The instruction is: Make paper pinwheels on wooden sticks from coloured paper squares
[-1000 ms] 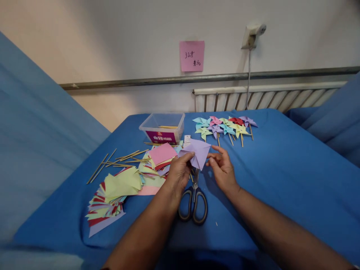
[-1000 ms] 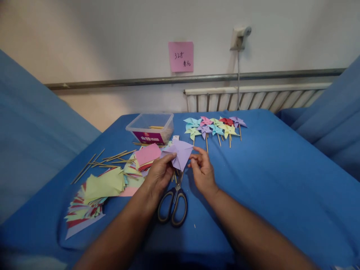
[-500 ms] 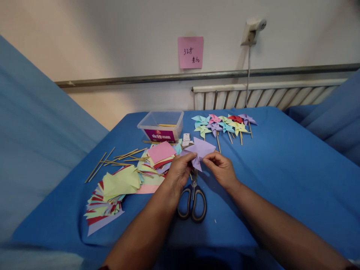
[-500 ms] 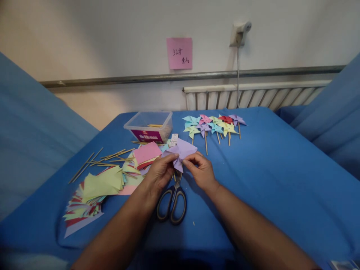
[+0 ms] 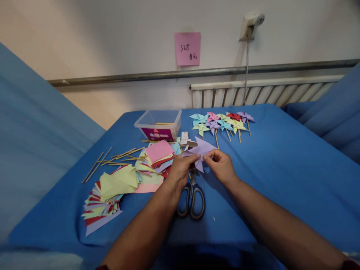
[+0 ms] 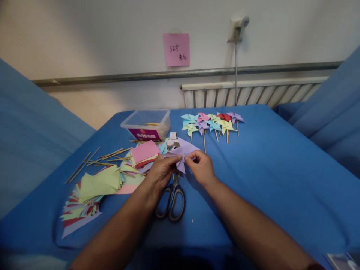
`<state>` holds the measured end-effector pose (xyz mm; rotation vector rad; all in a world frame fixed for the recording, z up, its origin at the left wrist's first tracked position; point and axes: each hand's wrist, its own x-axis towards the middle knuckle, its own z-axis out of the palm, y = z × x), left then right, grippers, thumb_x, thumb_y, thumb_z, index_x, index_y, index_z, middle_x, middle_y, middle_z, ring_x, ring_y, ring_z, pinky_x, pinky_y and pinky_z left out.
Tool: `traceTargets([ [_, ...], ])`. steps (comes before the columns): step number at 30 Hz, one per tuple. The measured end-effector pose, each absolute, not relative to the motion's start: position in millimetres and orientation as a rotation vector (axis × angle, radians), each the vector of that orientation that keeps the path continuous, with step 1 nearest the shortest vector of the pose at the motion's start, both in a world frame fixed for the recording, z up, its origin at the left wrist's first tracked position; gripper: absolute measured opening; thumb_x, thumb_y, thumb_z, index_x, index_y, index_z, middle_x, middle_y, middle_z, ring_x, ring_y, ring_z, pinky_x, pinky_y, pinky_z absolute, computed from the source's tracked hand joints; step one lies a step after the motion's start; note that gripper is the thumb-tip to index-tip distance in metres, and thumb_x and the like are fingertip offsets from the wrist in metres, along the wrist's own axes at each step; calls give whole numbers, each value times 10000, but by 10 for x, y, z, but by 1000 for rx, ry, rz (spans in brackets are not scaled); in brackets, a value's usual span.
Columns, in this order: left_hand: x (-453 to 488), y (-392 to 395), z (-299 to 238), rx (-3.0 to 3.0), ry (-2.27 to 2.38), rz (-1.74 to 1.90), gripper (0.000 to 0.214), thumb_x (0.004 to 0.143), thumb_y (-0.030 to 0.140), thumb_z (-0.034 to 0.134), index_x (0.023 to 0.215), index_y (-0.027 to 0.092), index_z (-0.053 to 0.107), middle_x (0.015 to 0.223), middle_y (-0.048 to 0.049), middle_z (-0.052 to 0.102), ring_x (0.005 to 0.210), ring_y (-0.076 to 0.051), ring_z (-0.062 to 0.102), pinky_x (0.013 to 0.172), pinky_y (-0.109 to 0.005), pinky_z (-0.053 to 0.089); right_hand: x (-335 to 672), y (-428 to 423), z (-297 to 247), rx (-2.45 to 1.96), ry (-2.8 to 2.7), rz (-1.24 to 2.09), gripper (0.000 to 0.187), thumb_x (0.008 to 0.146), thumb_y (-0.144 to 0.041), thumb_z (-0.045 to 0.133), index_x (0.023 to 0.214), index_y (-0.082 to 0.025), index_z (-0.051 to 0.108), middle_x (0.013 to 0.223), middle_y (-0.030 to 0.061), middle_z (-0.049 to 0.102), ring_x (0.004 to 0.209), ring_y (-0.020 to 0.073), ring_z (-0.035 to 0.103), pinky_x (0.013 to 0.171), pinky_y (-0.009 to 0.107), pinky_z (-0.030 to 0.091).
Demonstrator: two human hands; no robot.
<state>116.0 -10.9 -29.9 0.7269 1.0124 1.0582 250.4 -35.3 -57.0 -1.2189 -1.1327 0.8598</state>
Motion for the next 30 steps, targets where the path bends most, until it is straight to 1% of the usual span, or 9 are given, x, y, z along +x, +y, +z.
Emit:
traceTargets([
  [5,1165,-109,-316,740,1026,1050,269,529,191,819,770,119,722,666,-31,685,582,-155,616,620,-285,492,2503,-355,-554,-1243,-1116,871,288,708,-441,710,629,-185,605,526,-31,534,474,100,412,465,237,331],
  [13,1169,-102,-340,768,1061,1054,234,534,199,816,736,118,731,668,-41,695,566,-153,609,575,-270,473,2495,-351,-559,-1266,-1103,885,302,697,-459,706,629,-180,610,518,-30,529,467,100,407,464,238,320],
  [21,1165,-98,-345,765,1047,1040,285,506,202,843,753,109,738,704,-56,708,612,-163,627,624,-279,495,2500,-351,-563,-1279,-1118,869,286,708,-436,694,637,-172,609,516,-36,518,472,96,399,467,235,315],
  [25,1163,-91,-356,804,1091,1041,253,513,209,824,729,114,731,647,-39,681,569,-156,609,599,-277,484,2492,-358,-582,-1291,-1107,897,289,704,-444,705,644,-179,605,496,-45,496,462,98,396,462,241,321],
  [27,1150,-83,-350,828,1106,1042,256,519,212,806,749,124,735,639,-29,674,563,-155,605,600,-278,483,2509,-349,-576,-1260,-1064,921,274,693,-436,729,745,-184,636,571,-30,557,505,115,464,490,247,372],
  [28,1140,-79,-340,843,1110,1034,261,520,211,797,761,128,737,649,-28,678,568,-156,607,605,-278,482,2526,-340,-566,-1223,-1025,934,303,680,-424,748,848,-191,649,668,-11,614,564,130,524,529,256,415],
  [30,1114,-77,-303,887,1124,995,261,517,201,776,766,131,738,669,-32,687,579,-156,608,605,-274,474,2576,-318,-532,-1125,-935,968,501,642,-389,794,1080,-229,610,919,27,675,741,165,618,648,291,490],
])
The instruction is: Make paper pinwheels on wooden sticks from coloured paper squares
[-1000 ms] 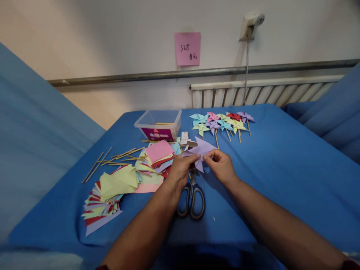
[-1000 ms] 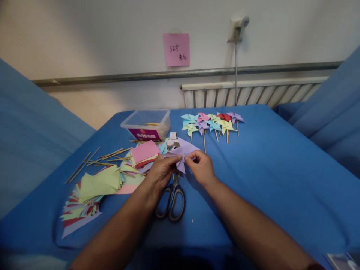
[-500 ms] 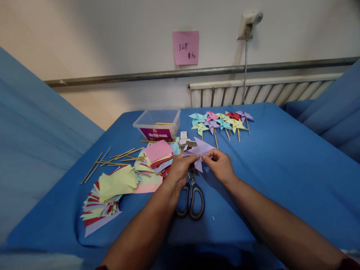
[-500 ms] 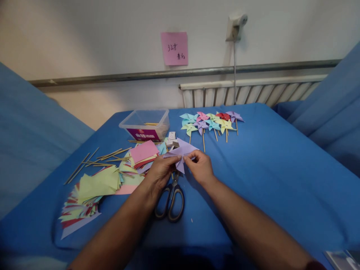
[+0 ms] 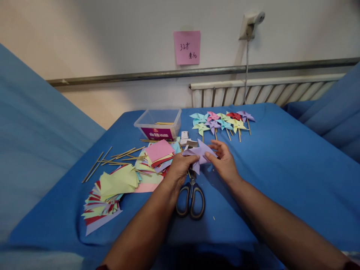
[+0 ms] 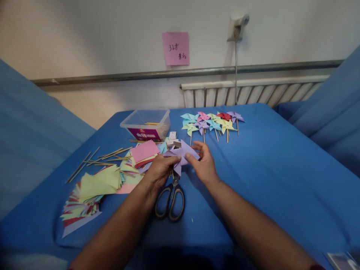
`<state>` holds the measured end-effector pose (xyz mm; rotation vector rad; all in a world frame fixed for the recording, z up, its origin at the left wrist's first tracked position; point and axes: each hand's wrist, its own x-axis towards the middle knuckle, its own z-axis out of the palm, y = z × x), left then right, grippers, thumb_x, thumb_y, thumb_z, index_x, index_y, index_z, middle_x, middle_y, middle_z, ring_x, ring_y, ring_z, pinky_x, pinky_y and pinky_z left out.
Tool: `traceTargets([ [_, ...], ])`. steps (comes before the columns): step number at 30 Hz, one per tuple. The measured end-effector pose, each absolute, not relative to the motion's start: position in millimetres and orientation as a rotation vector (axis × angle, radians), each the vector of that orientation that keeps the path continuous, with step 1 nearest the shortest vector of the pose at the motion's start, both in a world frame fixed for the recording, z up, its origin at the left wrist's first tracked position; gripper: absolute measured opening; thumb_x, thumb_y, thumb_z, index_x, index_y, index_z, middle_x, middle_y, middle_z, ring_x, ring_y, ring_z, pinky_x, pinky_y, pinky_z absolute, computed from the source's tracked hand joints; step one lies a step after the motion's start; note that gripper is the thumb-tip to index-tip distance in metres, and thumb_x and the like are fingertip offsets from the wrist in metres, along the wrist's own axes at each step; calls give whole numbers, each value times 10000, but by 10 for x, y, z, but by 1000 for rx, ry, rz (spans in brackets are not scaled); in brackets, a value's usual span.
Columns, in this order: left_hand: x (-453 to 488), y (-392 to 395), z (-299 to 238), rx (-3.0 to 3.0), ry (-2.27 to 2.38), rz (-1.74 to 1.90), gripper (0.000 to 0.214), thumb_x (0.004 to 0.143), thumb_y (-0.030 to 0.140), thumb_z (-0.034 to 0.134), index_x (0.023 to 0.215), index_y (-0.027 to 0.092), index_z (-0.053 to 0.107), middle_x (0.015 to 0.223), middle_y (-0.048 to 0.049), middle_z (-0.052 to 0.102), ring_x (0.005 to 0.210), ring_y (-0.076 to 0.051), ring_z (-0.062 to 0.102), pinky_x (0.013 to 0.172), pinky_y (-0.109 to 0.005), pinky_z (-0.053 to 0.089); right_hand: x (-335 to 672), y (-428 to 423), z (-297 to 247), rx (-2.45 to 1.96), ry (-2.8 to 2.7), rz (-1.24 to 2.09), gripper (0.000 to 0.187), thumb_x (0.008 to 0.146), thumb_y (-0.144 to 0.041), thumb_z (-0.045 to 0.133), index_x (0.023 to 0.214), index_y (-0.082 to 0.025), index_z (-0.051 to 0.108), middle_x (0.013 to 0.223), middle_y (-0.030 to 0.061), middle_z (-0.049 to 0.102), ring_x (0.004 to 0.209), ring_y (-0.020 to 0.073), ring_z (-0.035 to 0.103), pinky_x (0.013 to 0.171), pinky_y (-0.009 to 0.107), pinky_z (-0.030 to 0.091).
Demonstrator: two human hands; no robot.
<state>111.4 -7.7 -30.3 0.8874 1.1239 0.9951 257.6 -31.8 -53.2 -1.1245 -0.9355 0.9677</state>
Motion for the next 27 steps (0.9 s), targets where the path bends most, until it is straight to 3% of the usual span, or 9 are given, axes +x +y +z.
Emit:
traceTargets([
  [2,1088,-84,-249,947,1142,923,233,515,187,747,740,128,732,662,-33,684,573,-155,598,587,-268,459,2632,-301,-490,-1058,-896,1069,625,613,-372,823,1165,-243,559,955,31,683,791,179,641,703,319,509],
  [6,1050,-113,-148,1117,1144,768,137,517,173,692,647,133,701,585,-3,628,517,-120,528,521,-241,389,2688,-316,-441,-976,-941,1466,589,599,-351,841,1096,-206,559,780,10,712,645,173,653,619,304,505],
  [9,1028,-117,-129,1209,1142,686,106,520,181,689,617,138,683,569,9,603,509,-108,499,500,-232,352,2675,-343,-445,-969,-974,1551,580,582,-314,853,1074,-203,568,719,-14,713,559,148,634,545,264,483],
  [15,1057,-101,-224,1121,1177,745,136,553,218,745,586,148,634,544,0,590,485,-114,500,494,-243,349,2566,-336,-473,-991,-806,1446,519,549,-307,870,963,-183,583,686,-15,720,524,137,634,534,257,505],
  [21,1270,-181,-344,779,949,968,367,576,265,834,908,150,726,814,-45,712,725,-154,631,728,-277,478,2421,-290,-531,-900,-404,1214,507,544,-303,873,926,-196,557,712,-30,717,588,137,655,565,245,524],
  [27,1380,-223,-409,654,922,1069,361,583,271,849,906,151,739,853,-51,725,751,-159,628,720,-280,480,2334,-298,-559,-916,-360,1155,508,580,-318,854,966,-202,545,718,-36,714,591,125,649,572,235,515],
])
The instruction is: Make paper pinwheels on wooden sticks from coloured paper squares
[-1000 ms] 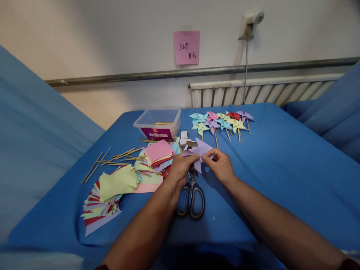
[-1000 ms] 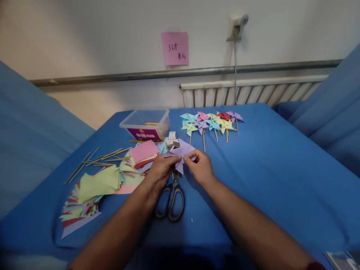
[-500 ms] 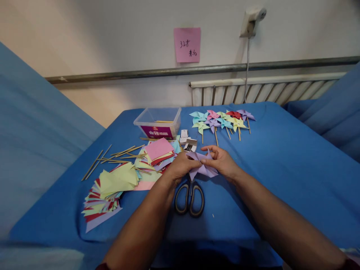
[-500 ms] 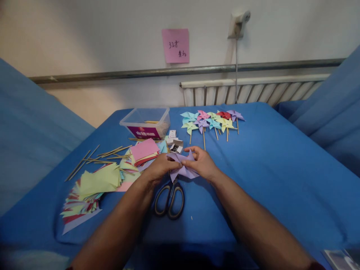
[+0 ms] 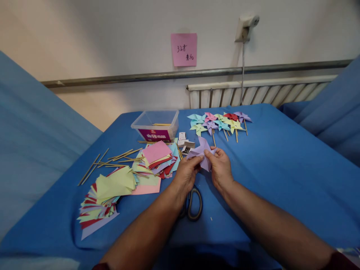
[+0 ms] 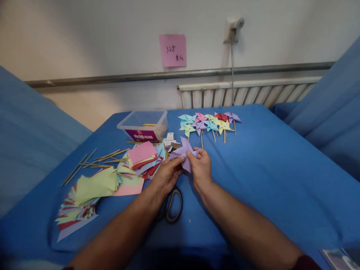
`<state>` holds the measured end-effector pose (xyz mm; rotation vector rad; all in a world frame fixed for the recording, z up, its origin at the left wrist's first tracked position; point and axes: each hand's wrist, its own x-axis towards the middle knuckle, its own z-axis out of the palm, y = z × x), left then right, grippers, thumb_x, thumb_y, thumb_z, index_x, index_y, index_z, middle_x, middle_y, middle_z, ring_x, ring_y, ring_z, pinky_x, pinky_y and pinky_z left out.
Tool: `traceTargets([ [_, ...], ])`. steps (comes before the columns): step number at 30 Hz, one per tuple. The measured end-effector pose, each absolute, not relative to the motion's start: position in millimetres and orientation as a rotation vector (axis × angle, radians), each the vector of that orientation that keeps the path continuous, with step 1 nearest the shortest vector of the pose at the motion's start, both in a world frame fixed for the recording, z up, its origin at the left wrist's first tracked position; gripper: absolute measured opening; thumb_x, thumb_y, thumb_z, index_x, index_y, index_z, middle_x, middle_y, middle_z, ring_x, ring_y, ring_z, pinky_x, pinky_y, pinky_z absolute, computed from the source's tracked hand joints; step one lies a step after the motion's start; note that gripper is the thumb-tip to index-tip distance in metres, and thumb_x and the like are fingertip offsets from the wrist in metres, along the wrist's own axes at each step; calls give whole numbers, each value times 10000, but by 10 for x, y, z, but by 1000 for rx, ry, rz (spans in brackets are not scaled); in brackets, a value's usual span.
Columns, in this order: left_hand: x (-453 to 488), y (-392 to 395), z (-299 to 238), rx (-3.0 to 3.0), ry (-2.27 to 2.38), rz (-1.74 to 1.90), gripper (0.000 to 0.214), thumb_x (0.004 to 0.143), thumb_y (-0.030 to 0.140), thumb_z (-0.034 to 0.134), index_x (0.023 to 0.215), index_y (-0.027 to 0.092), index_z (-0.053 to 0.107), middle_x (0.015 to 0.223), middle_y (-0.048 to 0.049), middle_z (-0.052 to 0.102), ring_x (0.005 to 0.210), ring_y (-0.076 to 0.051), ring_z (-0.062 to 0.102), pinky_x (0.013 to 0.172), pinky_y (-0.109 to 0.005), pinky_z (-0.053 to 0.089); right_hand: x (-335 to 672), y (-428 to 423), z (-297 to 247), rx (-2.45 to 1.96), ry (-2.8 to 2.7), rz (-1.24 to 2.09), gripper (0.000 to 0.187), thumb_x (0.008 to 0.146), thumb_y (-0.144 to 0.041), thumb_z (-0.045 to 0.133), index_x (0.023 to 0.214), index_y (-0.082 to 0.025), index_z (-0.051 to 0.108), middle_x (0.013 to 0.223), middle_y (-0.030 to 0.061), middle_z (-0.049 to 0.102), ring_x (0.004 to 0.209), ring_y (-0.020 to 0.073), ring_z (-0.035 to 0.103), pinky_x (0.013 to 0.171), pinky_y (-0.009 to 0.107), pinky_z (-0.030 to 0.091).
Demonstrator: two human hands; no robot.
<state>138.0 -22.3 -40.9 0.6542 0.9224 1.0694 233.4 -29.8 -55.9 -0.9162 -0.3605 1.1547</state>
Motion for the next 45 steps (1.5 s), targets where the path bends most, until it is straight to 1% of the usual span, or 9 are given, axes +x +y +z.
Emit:
traceTargets([
  [7,1384,-223,-396,651,978,1152,289,566,233,839,818,139,733,747,-32,719,672,-153,627,649,-265,477,2307,-317,-599,-930,-440,1175,528,609,-373,840,1006,-217,530,755,-31,691,615,143,633,582,265,505],
  [12,1283,-170,-259,616,976,1149,259,536,175,814,771,125,718,706,-44,723,634,-177,644,634,-288,492,2400,-356,-602,-1006,-729,1090,544,773,-429,718,1228,-223,502,686,-60,603,605,126,564,599,253,457],
  [16,1170,-90,-197,554,975,1224,255,548,140,793,788,125,710,773,-43,735,685,-169,648,660,-283,498,2438,-407,-593,-961,-1000,975,522,867,-361,617,1353,-271,451,704,-55,576,681,137,561,701,272,462],
  [22,1106,-57,-203,527,964,1193,193,587,116,761,770,141,706,733,-15,714,669,-155,615,641,-278,476,2464,-445,-600,-926,-1285,980,211,855,-239,597,1041,-273,691,957,18,676,860,181,622,818,328,472],
  [25,1106,-65,-186,534,954,1177,205,574,123,768,770,134,706,719,-20,709,653,-149,611,625,-269,472,2500,-442,-573,-948,-1337,917,171,811,-226,646,952,-272,729,932,23,677,855,193,614,811,335,471],
  [30,1112,-76,-175,553,955,1153,254,517,139,792,753,136,699,689,-12,700,618,-143,605,606,-258,469,2527,-423,-542,-973,-1271,947,110,790,-323,702,877,-261,725,859,26,676,784,192,605,756,336,480],
  [34,1126,-94,-202,617,959,1118,234,518,154,794,730,136,699,667,-6,685,589,-123,587,591,-241,455,2522,-408,-553,-1026,-1235,939,139,802,-375,691,774,-239,685,746,9,631,684,167,557,673,309,458],
  [40,1161,-124,-225,714,969,1090,285,509,194,812,772,144,714,695,-24,697,649,-156,633,651,-263,481,2537,-387,-581,-1081,-1206,862,166,781,-365,689,706,-224,647,905,49,651,833,202,596,724,320,472],
  [45,1164,-124,-250,718,1002,1065,302,526,219,823,797,138,719,730,-27,702,621,-140,619,642,-265,485,2550,-369,-597,-1126,-1183,855,157,776,-337,675,679,-223,626,886,48,658,797,193,602,717,319,473],
])
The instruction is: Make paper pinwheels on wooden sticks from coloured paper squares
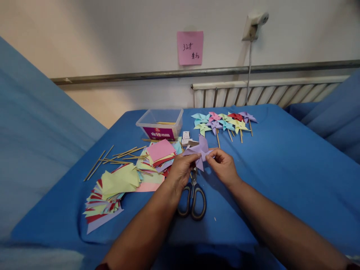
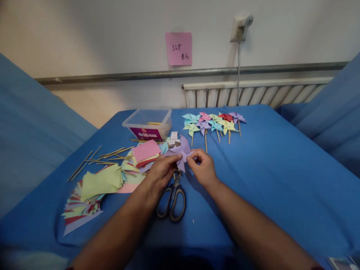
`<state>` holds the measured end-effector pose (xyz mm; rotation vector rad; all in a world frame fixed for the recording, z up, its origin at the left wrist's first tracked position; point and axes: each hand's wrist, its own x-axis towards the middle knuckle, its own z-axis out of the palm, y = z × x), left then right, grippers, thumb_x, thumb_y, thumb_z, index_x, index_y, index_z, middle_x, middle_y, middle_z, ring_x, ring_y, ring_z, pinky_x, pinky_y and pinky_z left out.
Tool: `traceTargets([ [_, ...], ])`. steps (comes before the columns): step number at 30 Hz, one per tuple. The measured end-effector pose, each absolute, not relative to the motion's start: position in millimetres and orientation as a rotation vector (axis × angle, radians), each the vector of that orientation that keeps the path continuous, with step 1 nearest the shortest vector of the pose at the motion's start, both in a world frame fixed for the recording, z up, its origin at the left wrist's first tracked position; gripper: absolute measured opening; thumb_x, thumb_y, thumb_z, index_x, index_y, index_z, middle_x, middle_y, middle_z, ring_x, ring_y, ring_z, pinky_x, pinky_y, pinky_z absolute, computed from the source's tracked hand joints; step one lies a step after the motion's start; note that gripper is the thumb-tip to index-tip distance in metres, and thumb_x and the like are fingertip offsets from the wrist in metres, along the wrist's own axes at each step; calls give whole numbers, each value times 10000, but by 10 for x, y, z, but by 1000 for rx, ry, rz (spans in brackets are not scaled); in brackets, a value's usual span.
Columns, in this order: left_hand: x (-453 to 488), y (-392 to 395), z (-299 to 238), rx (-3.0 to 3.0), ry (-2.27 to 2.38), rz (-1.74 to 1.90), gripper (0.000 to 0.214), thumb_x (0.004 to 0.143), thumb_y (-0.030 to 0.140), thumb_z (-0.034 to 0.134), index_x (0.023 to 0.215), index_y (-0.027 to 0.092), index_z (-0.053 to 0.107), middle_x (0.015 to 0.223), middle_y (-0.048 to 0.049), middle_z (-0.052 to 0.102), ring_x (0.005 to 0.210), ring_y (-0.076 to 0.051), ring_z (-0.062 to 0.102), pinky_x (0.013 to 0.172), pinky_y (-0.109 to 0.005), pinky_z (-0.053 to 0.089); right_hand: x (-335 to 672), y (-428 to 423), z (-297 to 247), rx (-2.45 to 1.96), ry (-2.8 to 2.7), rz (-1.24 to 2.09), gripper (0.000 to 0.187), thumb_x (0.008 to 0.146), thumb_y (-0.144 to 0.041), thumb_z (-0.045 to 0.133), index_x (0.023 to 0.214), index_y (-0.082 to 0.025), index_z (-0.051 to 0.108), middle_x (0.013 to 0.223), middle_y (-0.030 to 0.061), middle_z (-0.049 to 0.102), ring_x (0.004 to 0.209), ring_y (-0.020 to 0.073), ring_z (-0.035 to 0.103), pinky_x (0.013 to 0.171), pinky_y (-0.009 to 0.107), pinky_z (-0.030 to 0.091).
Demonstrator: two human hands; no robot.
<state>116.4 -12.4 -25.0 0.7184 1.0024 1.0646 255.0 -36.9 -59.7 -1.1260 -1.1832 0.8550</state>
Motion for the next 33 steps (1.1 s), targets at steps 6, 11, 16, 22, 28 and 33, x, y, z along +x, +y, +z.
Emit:
traceTargets([
  [6,1156,-118,-279,724,1016,1049,302,528,213,828,796,130,718,706,-24,694,611,-136,613,620,-257,480,2552,-355,-589,-1180,-1174,839,174,739,-352,696,644,-221,634,847,42,661,692,168,579,652,305,471],
  [11,1156,-102,-302,727,1011,1043,294,533,211,830,790,126,715,680,-18,682,581,-130,597,599,-257,478,2539,-355,-569,-1189,-1156,870,207,725,-381,703,629,-218,618,684,15,615,588,145,515,546,266,419],
  [16,1153,-95,-313,730,1014,1037,315,529,211,839,808,125,720,712,-28,699,605,-141,619,608,-261,483,2530,-355,-570,-1206,-1148,882,212,725,-378,697,623,-219,602,614,-5,576,539,133,476,514,261,374],
  [22,1156,-104,-318,775,1020,1063,266,548,210,820,781,124,726,698,-30,697,596,-139,611,621,-264,486,2530,-348,-589,-1216,-1144,890,215,726,-379,698,627,-215,602,602,-10,568,529,130,468,514,262,369],
  [28,1156,-96,-344,837,1105,1077,245,553,234,811,760,126,735,688,-42,699,600,-159,625,613,-275,490,2510,-356,-591,-1216,-1124,902,213,721,-367,703,621,-205,609,646,2,602,551,133,495,546,274,384],
  [33,1143,-82,-274,808,1100,1154,266,524,200,813,767,118,741,678,-35,704,595,-156,626,612,-270,499,2511,-369,-558,-1143,-1059,988,204,732,-379,713,814,-202,652,622,-28,589,538,119,481,529,254,373],
])
